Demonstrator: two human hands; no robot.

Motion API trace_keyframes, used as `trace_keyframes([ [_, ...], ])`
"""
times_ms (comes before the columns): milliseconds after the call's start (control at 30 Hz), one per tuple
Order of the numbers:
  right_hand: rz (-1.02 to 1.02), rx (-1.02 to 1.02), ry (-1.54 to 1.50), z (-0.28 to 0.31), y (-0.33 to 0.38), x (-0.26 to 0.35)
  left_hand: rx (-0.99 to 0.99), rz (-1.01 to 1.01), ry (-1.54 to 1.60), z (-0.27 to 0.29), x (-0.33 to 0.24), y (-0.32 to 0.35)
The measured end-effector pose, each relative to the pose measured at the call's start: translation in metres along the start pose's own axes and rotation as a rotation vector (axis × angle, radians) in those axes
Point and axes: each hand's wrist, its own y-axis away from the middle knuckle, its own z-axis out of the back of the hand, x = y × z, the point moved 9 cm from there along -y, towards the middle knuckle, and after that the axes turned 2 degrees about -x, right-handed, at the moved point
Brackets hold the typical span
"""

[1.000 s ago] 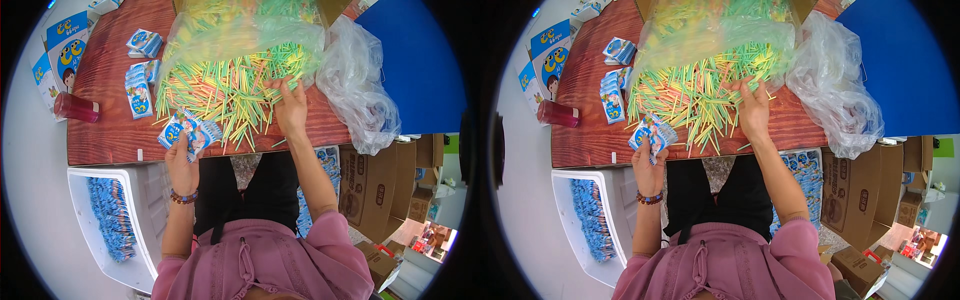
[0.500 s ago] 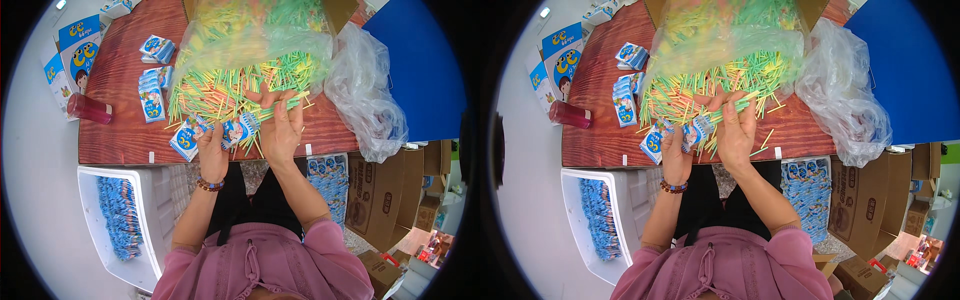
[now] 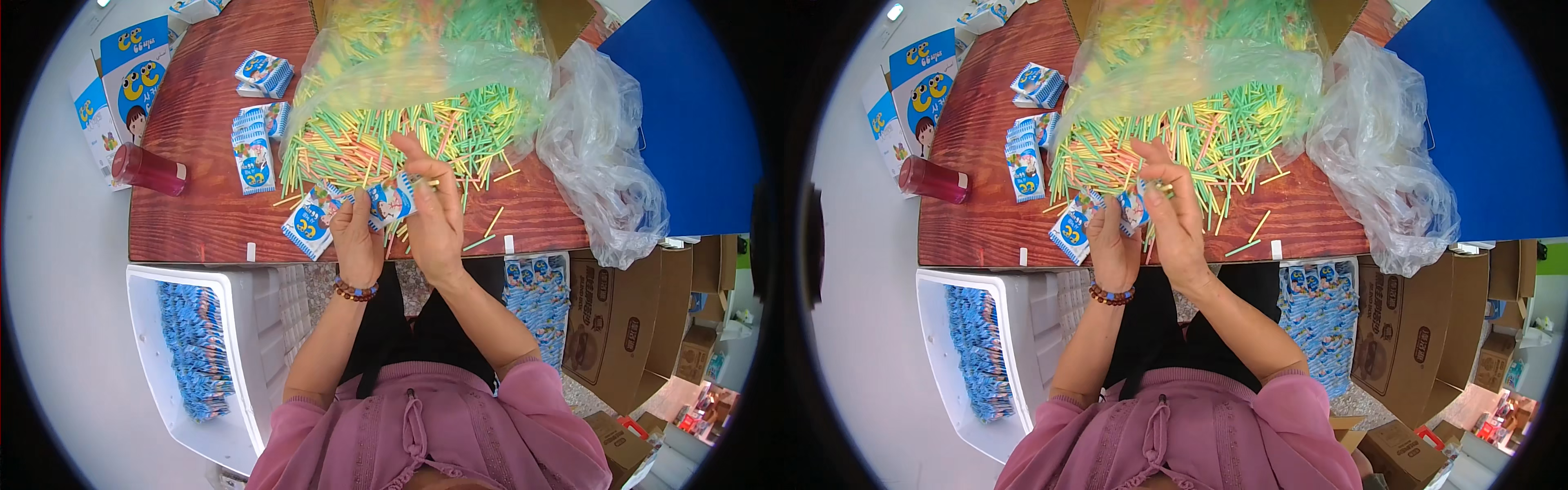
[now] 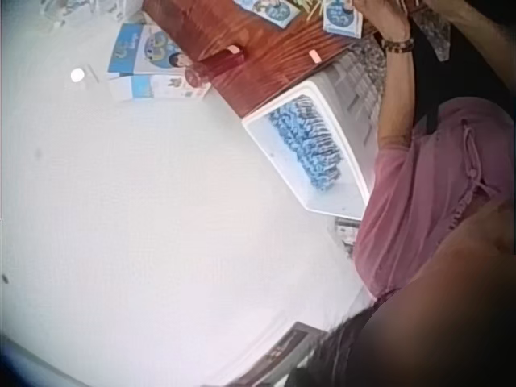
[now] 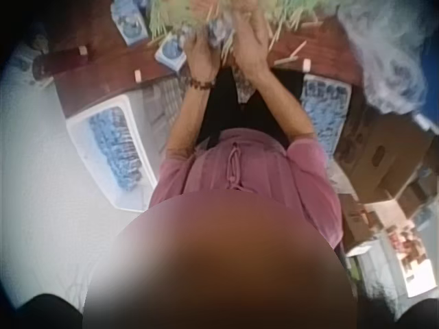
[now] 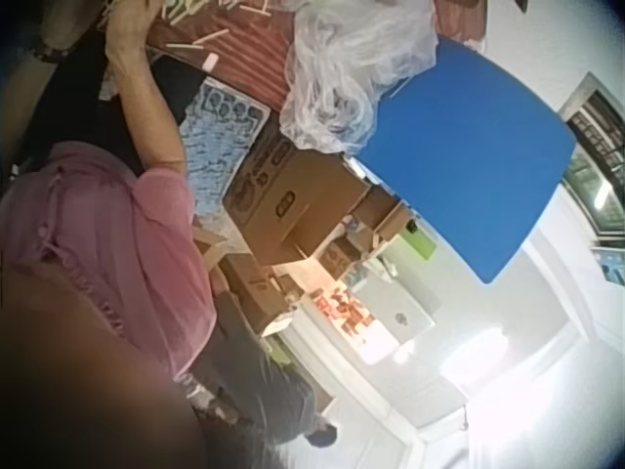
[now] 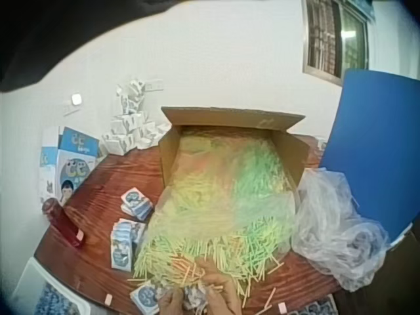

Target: Assembling toy kits by grouping blue packets with colorful plastic sticks on a work table.

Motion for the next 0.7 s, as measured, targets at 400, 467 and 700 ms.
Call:
trace_keyframes([
  [400, -0.193, 0.076, 0.304, 0.048, -0.024, 0.008, 0.009, 0.068, 0.112, 0.028, -0.024, -0.006],
  [467, -0.016, 0.586, 0.892, 0.036, -0.011, -0.01, -0.029, 0.009, 0.043, 0.032, -0.043, 0.003],
  [700, 0.213, 1.046, 1.151, -0.01, 0.012, -0.04, -0.033, 0.036, 0.08, 0.061, -0.047, 0.016],
])
